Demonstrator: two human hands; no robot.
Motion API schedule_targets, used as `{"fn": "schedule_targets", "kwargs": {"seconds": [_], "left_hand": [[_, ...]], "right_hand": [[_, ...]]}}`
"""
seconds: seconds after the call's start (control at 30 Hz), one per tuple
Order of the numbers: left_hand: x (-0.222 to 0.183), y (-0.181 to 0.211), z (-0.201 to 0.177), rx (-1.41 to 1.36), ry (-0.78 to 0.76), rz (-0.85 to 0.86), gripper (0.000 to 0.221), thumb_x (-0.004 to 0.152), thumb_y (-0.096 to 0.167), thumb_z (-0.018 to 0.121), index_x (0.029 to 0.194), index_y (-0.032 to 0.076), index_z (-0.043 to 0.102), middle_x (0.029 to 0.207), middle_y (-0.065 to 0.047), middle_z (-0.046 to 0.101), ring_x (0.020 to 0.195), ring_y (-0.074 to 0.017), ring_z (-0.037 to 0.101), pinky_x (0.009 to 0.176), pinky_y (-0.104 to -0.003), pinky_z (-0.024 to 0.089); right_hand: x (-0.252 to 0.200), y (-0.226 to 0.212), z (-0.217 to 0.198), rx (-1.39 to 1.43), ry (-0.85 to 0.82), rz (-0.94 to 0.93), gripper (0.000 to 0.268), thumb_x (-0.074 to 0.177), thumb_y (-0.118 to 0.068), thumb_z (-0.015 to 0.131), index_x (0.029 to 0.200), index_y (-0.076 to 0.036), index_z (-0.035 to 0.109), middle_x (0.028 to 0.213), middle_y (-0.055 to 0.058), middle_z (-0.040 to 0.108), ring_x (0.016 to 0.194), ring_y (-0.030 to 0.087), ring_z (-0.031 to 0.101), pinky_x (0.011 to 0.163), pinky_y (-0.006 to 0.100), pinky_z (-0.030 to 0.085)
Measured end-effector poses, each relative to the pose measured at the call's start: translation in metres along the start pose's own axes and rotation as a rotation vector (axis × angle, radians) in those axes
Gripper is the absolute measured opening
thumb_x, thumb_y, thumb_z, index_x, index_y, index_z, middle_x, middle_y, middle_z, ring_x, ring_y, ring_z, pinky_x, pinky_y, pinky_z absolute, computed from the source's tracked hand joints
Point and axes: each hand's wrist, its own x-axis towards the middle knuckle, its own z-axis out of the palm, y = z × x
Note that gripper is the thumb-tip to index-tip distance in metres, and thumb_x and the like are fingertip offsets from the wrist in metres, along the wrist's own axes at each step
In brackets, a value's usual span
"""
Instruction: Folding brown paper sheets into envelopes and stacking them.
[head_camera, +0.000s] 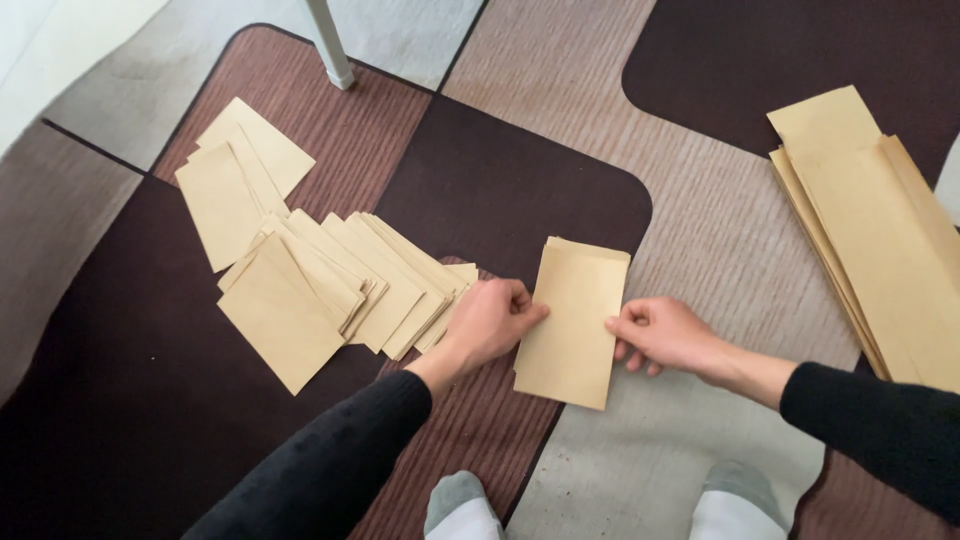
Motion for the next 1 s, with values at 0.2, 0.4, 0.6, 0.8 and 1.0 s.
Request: {"fn": "schedule_targets", "kwargs": {"seconds": [0.2,0.4,0.6,0.8,1.0], "left_hand": [[0.016,0.012,-0.003,0.052,-0.018,-0.007,0.031,0.096,0.044,0.079,0.088,0.014,0.082,0.082,-0.007,0.083,0.095,-0.0415,0.085,0.086,-0.051,0.065],[0.025,0.005,0.004,0.087,-0.032,-0.025,0.033,0.097,0.048,0.077,0.088,0.016,0.080,0.084,-0.007,0.083,0.097,-0.0427,0.085,0.088,-0.053,0.065],[0.032,-0.002,0.008,0.140,-0.049,-0.029,0.038,0.098,0.052,0.076,0.089,0.016,0.079,0.087,-0.010,0.083,0.099,-0.0436,0.084,0.089,-0.053,0.066],[0.038,-0.009,0.014,0.214,-0.043,0.009,0.039,0.098,0.054,0.075,0.089,0.016,0.076,0.088,-0.013,0.082,0.099,-0.0451,0.084,0.089,-0.055,0.066],[0.028,-0.007,0.009,0.201,-0.024,0.092,0.039,0.102,0.051,0.072,0.093,0.014,0.075,0.087,-0.014,0.081,0.097,-0.0446,0.083,0.089,-0.056,0.066]], "right_hand": [[0.007,-0.006,-0.008,-0.117,0.067,0.003,0.036,0.105,-0.032,0.075,0.092,0.002,0.079,0.082,0.020,0.089,0.061,0.026,0.083,0.042,0.031,0.063],[0.011,-0.011,-0.007,-0.202,0.065,0.032,0.036,0.104,-0.036,0.073,0.092,-0.004,0.082,0.081,0.013,0.091,0.063,0.021,0.084,0.050,0.030,0.064],[0.015,-0.013,-0.009,-0.290,0.058,0.064,0.036,0.103,-0.041,0.072,0.093,-0.009,0.083,0.080,0.007,0.092,0.063,0.018,0.086,0.062,0.030,0.067],[0.011,-0.025,-0.007,-0.420,0.060,0.081,0.038,0.100,-0.047,0.071,0.089,-0.013,0.083,0.072,0.002,0.089,0.063,0.015,0.087,0.073,0.027,0.066],[0.010,-0.024,-0.007,-0.438,0.070,0.069,0.039,0.100,-0.046,0.070,0.087,-0.012,0.084,0.069,0.004,0.088,0.062,0.016,0.087,0.076,0.028,0.066]]}}
